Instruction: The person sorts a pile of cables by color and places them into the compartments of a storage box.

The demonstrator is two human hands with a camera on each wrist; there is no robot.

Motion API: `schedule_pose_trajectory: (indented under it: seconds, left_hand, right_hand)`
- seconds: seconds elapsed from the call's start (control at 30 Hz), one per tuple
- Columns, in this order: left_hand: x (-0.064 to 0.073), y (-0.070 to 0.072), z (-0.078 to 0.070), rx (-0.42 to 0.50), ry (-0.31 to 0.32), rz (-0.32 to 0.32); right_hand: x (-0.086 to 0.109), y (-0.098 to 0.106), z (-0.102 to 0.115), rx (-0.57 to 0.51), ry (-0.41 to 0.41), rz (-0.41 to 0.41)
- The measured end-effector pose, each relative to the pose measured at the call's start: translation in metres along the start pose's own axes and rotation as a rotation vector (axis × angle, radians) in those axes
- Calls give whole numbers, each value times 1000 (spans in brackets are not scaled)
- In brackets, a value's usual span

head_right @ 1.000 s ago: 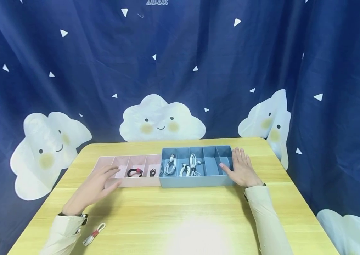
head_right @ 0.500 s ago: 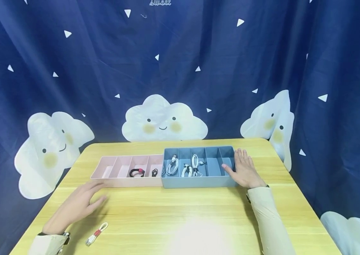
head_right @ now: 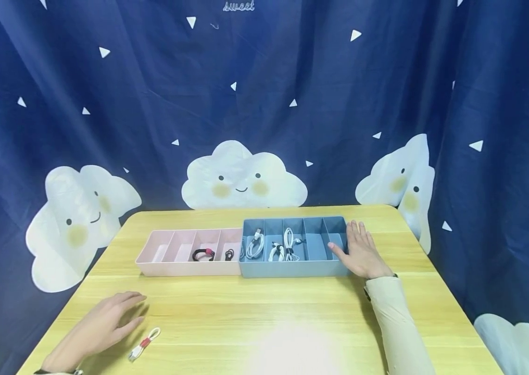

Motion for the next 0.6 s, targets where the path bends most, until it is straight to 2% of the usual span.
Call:
schedule_pose_trajectory:
  seconds: [0.23,0.43,0.5,0.6]
  left_hand:
    - [14,-6,-6,8,27,80]
    - [18,-10,-11,18,-1,90]
    - [17,-11,-13,34,0,122]
    - [14,-17,-15,86,36,212]
  right_hand:
    - [0,-2,1,-8,-1,5]
    - [1,-2,0,-19,4,-3]
    - [0,-2,0,-18,9,-7]
    - [1,-2,-2,-6,11,-17]
Point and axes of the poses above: each hand's wrist, its own x-axis away from the middle knuckle, its own y-axis out of the back of the hand, z = x × y, the point moved 5 cm from there along -x, towards the middle knuckle, and after that the axes turned 7 degrees about -y, right-handed, at the moved point
